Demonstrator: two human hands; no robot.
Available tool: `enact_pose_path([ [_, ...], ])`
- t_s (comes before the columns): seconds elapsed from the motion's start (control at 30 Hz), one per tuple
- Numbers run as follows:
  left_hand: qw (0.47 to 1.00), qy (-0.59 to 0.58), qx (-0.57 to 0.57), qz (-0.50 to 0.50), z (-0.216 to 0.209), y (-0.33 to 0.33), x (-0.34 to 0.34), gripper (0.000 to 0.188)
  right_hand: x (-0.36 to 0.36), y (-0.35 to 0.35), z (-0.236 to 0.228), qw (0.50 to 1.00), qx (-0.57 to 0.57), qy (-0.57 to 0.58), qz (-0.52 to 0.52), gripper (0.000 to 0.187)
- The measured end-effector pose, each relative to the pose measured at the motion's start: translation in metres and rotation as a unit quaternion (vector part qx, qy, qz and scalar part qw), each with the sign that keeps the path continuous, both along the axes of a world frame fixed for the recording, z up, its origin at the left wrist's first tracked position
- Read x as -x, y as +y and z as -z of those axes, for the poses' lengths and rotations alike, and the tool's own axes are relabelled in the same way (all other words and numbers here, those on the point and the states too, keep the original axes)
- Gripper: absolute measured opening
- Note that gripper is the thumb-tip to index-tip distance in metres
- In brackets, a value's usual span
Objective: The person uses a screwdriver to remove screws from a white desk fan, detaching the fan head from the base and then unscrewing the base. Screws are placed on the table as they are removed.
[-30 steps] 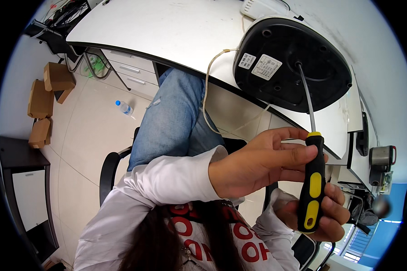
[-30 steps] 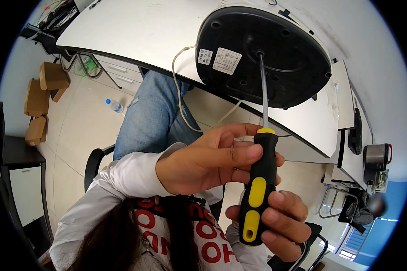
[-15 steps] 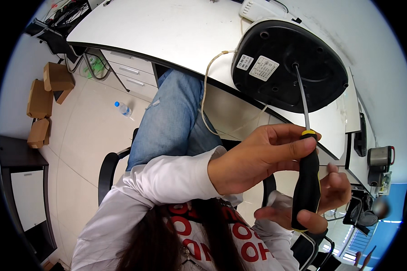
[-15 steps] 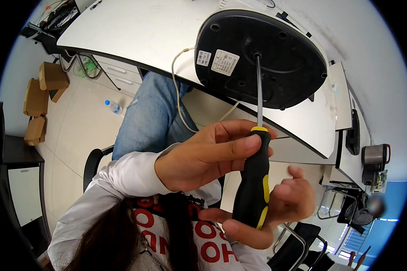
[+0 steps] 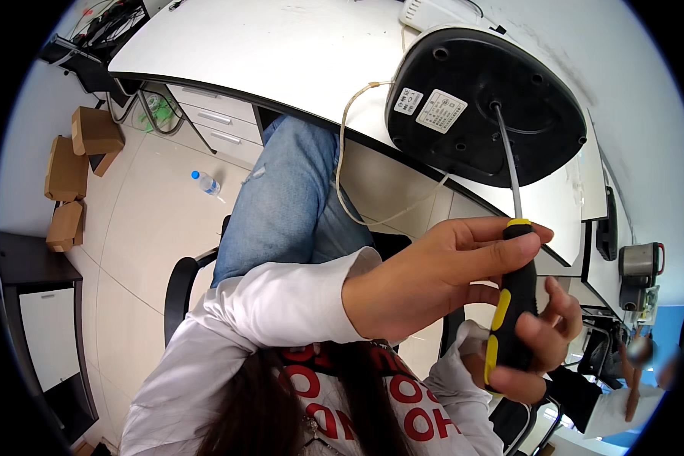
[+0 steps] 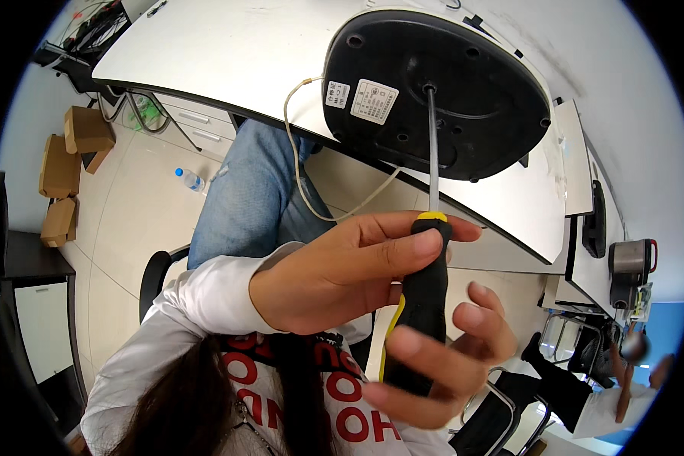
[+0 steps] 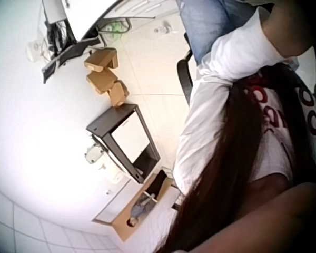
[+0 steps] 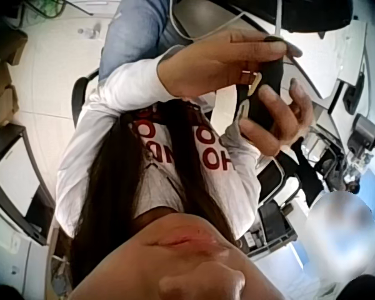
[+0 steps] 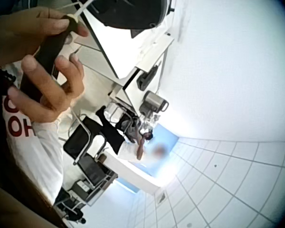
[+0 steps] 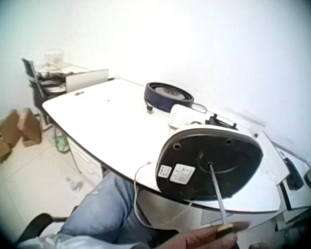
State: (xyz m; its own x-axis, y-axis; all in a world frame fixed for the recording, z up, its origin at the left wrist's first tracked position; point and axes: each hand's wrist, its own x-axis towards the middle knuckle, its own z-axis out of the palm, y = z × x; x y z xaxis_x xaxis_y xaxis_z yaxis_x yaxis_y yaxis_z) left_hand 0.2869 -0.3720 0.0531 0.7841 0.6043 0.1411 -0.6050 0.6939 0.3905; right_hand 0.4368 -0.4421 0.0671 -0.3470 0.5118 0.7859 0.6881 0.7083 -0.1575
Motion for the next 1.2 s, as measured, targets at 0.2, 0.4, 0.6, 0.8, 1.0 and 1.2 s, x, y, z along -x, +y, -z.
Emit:
enact_pose_path([
  [0.2, 0.999, 0.016, 0.021, -0.034, 0.009, -0.001, -0.003, 0.052, -0.013, -0.005, -0.013, 0.996, -0.011, -0.074, 0.041, 0.050],
  [0.4, 0.997, -0.072, 0.030, -0.008, 0.001, 0.000, -0.004, 0.049, -0.003, -0.003, 0.008, 0.995, -0.027, 0.094, -0.028, 0.042],
  [0.6, 0.994, -0.052, 0.092, 0.013, 0.002, -0.010, -0.002, 0.053, 0.007, 0.001, -0.005, 0.997, -0.043, -0.017, 0.059, 0.034],
  [0.8, 1.000, -0.009, 0.013, -0.027, 0.004, -0.011, -0.008, 0.058, -0.005, -0.006, -0.012, 0.993, -0.058, -0.083, 0.059, 0.032],
  [1.0, 0.999, -0.013, 0.002, -0.034, 0.001, -0.009, -0.006, 0.053, 0.018, -0.001, 0.007, 0.992, -0.087, 0.058, 0.074, 0.024],
  [1.2, 0.999, -0.019, 0.042, -0.027, -0.002, -0.013, -0.003, 0.051, 0.006, -0.009, -0.009, 0.993, -0.030, -0.063, 0.093, 0.037],
])
